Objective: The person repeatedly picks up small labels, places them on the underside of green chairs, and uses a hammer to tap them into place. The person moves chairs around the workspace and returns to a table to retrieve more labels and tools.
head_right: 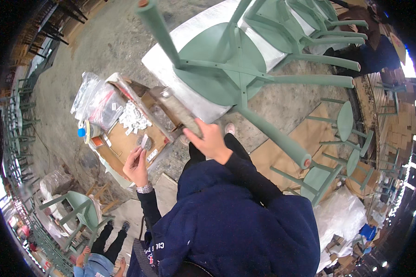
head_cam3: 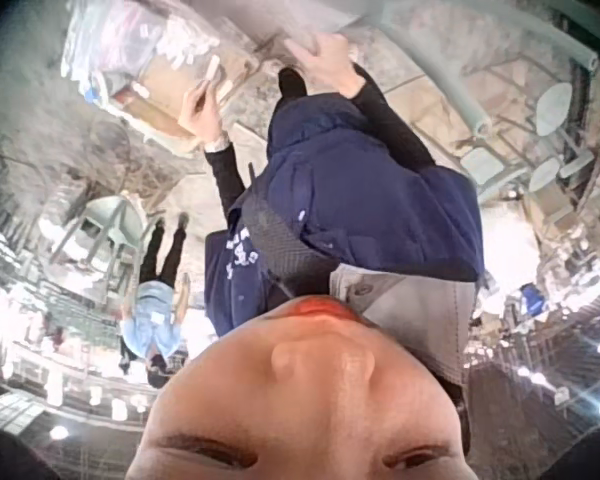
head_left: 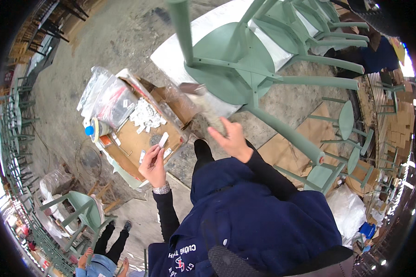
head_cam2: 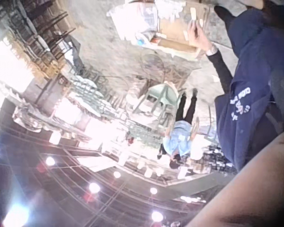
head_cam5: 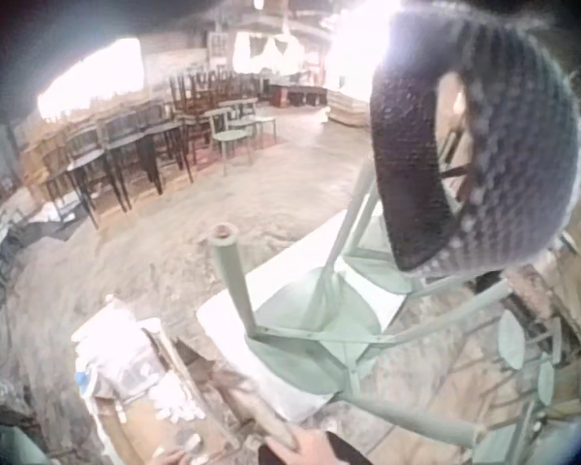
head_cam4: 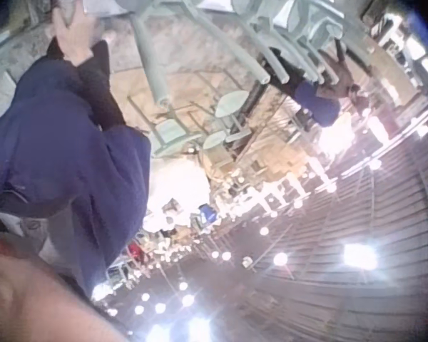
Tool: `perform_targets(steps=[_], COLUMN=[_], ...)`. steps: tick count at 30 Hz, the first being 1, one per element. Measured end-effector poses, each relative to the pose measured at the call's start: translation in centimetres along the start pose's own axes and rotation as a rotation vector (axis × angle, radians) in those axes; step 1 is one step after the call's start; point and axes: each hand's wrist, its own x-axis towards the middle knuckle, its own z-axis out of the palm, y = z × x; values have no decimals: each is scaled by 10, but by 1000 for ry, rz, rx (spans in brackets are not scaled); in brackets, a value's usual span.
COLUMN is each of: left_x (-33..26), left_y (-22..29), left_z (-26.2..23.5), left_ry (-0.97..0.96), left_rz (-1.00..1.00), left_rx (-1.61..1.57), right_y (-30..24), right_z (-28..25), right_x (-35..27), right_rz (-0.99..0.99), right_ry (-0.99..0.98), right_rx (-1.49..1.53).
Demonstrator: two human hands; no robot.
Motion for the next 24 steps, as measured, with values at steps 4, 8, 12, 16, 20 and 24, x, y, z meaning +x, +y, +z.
perform_targets(steps=[4,8,12,16,20,24], left_x=[3,-10,-31,-51,-52,-20], left_y=[24,42,45,36,11,-24], left_z=[73,168,243,287,323,376], left_ry=[-134,-133,-144,-183,-221,-318], left_rz=[46,81,20,-4,32,249], left_rx=[32,-52,-35,-37,28,167], right_y=[29,66,81,88,105,135], right_z=[-67,-118,-128,-164,-195,-186], right_x=[-27,-49,-60,-65,-62,-35], right_rz=[37,95,207,257,431,403], right_ry=[140,135,196,198,228,396], right_rx=[90,141,381,478,383,383])
